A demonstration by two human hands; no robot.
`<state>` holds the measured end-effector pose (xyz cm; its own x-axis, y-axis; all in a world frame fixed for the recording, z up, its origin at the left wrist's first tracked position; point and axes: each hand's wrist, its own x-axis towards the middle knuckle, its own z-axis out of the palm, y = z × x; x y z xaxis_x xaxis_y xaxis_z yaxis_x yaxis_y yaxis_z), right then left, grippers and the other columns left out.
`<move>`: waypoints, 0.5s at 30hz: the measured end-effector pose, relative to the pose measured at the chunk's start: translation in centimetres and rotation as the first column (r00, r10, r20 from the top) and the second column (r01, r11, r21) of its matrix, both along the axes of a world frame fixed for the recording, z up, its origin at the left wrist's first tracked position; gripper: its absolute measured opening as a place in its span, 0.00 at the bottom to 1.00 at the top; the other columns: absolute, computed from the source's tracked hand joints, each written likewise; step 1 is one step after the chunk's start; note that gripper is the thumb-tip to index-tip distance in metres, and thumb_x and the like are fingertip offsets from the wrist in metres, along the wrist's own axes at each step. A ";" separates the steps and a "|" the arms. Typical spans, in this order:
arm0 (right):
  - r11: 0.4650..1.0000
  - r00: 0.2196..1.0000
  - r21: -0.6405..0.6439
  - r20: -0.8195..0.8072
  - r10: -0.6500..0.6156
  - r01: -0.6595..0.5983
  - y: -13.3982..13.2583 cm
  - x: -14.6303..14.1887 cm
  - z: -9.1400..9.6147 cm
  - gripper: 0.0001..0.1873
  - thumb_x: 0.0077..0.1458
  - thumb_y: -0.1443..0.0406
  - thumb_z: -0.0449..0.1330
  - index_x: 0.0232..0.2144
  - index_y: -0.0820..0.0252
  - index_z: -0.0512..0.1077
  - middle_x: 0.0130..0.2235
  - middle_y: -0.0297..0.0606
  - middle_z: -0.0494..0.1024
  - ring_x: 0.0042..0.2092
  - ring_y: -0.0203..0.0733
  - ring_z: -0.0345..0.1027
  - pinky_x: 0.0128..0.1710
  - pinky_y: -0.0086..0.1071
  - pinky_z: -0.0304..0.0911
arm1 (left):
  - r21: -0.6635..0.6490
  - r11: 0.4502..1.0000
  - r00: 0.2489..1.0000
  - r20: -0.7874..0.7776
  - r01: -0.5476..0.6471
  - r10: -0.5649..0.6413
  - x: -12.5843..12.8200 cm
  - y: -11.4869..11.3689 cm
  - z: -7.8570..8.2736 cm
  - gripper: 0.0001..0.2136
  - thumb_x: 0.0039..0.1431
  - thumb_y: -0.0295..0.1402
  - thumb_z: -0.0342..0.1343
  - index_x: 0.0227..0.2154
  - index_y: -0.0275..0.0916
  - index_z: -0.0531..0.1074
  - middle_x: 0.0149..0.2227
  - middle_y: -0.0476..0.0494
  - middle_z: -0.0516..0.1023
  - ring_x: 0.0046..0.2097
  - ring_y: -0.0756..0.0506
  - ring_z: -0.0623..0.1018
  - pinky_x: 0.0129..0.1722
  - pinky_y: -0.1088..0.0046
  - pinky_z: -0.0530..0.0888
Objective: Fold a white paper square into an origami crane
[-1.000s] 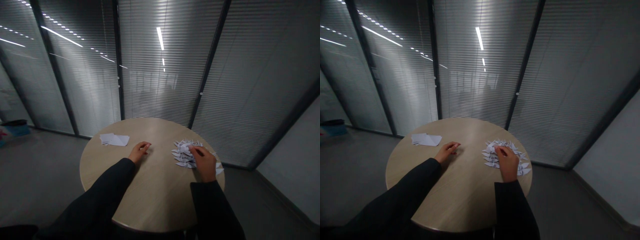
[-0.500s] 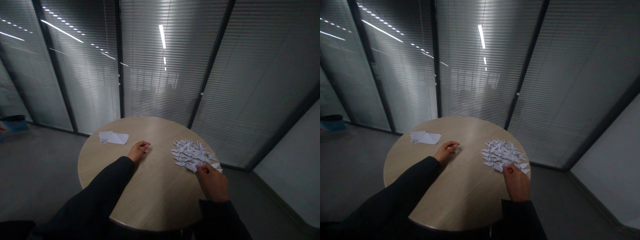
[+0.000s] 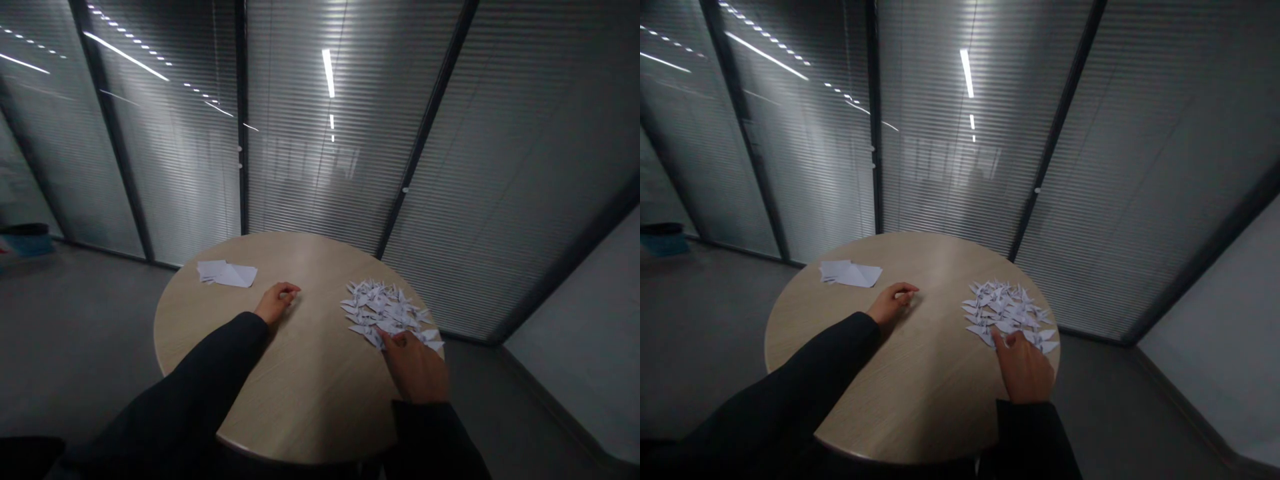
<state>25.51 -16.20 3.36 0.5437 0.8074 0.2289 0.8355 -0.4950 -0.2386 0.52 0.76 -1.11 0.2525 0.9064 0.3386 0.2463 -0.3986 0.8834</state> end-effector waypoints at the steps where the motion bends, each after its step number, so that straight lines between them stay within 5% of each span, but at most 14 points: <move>1: 0.998 0.999 0.058 0.022 -0.033 0.032 -0.1 -0.4 0.6 0.24 0.55 0.47 0.48 0.34 0.59 0.71 0.30 0.44 0.77 0.32 0.48 0.71 0.30 0.34 0.57 | 0.043 0.999 0.999 -0.040 -0.023 0.024 -0.1 0.1 -0.1 0.11 0.55 0.35 0.52 0.37 0.36 0.74 0.39 0.38 0.75 0.35 0.46 0.75 0.40 0.66 0.72; 4: 0.941 0.995 0.339 0.096 -0.010 -0.023 0.3 -2.7 2.1 0.21 0.57 0.50 0.49 0.37 0.61 0.69 0.28 0.41 0.75 0.31 0.45 0.70 0.30 0.34 0.59 | 0.186 0.981 0.978 -0.188 -0.059 0.095 -0.3 0.3 -0.2 0.12 0.56 0.33 0.50 0.40 0.37 0.74 0.43 0.36 0.75 0.47 0.42 0.73 0.49 0.63 0.68; 7: 0.770 0.924 0.513 0.253 0.285 -0.378 2.1 -6.4 2.6 0.19 0.59 0.56 0.47 0.40 0.64 0.68 0.36 0.44 0.75 0.39 0.44 0.69 0.41 0.34 0.61 | 0.292 0.954 0.913 -0.370 -0.064 0.174 -0.5 0.5 -0.3 0.16 0.58 0.34 0.48 0.47 0.35 0.71 0.51 0.35 0.71 0.55 0.41 0.68 0.56 0.62 0.62; 9: 0.726 0.853 0.449 0.301 0.426 -0.521 3.8 -9.1 2.1 0.18 0.61 0.59 0.46 0.45 0.65 0.67 0.43 0.48 0.73 0.46 0.45 0.66 0.47 0.36 0.59 | 0.338 0.936 0.834 -0.487 -0.096 0.261 -0.6 0.6 -0.4 0.18 0.60 0.36 0.47 0.51 0.37 0.68 0.55 0.36 0.67 0.59 0.40 0.63 0.58 0.58 0.58; 15: 0.762 0.767 0.126 0.219 0.603 -0.635 9.5 -12.8 -1.2 0.26 0.62 0.61 0.42 0.61 0.61 0.52 0.63 0.50 0.54 0.63 0.53 0.45 0.58 0.44 0.45 | 0.360 0.918 0.609 -0.694 -0.167 0.384 -1.1 0.5 -0.8 0.23 0.62 0.43 0.41 0.59 0.47 0.59 0.62 0.41 0.56 0.64 0.34 0.50 0.59 0.50 0.50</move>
